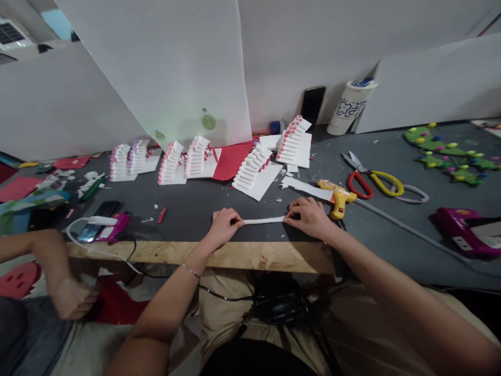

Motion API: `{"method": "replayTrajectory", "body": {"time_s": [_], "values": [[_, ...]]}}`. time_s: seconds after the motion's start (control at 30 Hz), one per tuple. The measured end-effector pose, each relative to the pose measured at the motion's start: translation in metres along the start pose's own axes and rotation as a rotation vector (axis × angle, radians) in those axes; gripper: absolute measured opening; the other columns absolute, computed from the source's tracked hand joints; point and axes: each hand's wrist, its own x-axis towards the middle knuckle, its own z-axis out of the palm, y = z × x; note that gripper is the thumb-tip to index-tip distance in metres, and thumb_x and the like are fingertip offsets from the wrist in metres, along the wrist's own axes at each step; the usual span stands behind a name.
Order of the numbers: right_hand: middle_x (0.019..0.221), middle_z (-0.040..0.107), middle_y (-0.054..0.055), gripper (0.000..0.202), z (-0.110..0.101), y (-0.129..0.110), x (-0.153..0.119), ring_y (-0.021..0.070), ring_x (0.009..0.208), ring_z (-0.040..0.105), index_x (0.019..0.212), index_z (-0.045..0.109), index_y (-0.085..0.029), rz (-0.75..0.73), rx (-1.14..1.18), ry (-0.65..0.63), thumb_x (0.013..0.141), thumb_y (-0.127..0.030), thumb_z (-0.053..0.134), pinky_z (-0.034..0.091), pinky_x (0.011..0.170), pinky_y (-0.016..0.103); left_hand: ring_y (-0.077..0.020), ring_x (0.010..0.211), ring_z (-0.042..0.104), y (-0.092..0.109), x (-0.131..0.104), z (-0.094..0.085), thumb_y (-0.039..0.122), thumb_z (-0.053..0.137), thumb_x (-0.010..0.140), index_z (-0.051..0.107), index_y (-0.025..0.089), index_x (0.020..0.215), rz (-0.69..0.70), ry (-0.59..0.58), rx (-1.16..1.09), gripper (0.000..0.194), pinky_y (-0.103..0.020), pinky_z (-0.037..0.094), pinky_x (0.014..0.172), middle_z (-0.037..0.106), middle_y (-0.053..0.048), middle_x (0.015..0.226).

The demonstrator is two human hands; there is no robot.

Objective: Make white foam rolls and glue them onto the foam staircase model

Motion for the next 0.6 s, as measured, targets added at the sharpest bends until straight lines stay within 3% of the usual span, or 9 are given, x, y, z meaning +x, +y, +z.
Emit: {"method": "replayTrajectory", "body": {"time_s": [0.27, 0.4, 0.5, 0.6], "values": [[0.090, 0.066, 0.006, 0.018, -0.001, 0.004, 0.010, 0.0240, 0.084, 0.051, 0.061, 0.072, -0.027, 0.004, -0.041, -0.050, 0.073, -0.040, 0.072, 0.031, 0.068, 0.036, -0.0191, 0.087, 0.054, 0.005, 0.005, 0.003, 0.023, 0.064, 0.079, 0.059, 0.019, 0.065, -0.057, -0.004, 0.073, 0.015, -0.038, 0.030, 0.084, 0.064, 0.000, 0.083], [0.086, 0.065, 0.006, 0.026, -0.002, 0.006, 0.016, 0.0240, 0.082, 0.051, 0.057, 0.068, -0.025, 0.001, -0.056, -0.090, 0.072, -0.046, 0.071, 0.032, 0.068, 0.036, -0.0196, 0.088, 0.054, 0.008, 0.008, 0.004, 0.019, 0.064, 0.077, 0.062, 0.020, 0.073, -0.056, -0.010, 0.088, 0.004, -0.036, 0.031, 0.081, 0.062, 0.000, 0.084], [0.090, 0.065, 0.005, 0.016, -0.004, 0.002, 0.016, 0.0242, 0.085, 0.052, 0.066, 0.070, -0.025, 0.024, -0.052, -0.114, 0.073, -0.040, 0.072, 0.031, 0.070, 0.036, -0.0199, 0.093, 0.054, 0.009, 0.007, 0.003, 0.018, 0.063, 0.079, 0.067, 0.025, 0.086, -0.012, -0.015, 0.049, 0.011, -0.037, 0.030, 0.083, 0.062, 0.000, 0.091], [0.093, 0.066, 0.005, 0.003, -0.011, -0.010, 0.010, 0.0235, 0.087, 0.051, 0.075, 0.071, -0.026, -0.055, -0.084, -0.074, 0.078, -0.027, 0.070, 0.030, 0.073, 0.036, -0.0203, 0.095, 0.054, 0.011, 0.002, 0.000, 0.019, 0.061, 0.083, 0.072, 0.028, 0.084, 0.054, -0.021, 0.100, 0.015, -0.040, 0.029, 0.086, 0.062, -0.001, 0.095]]}}
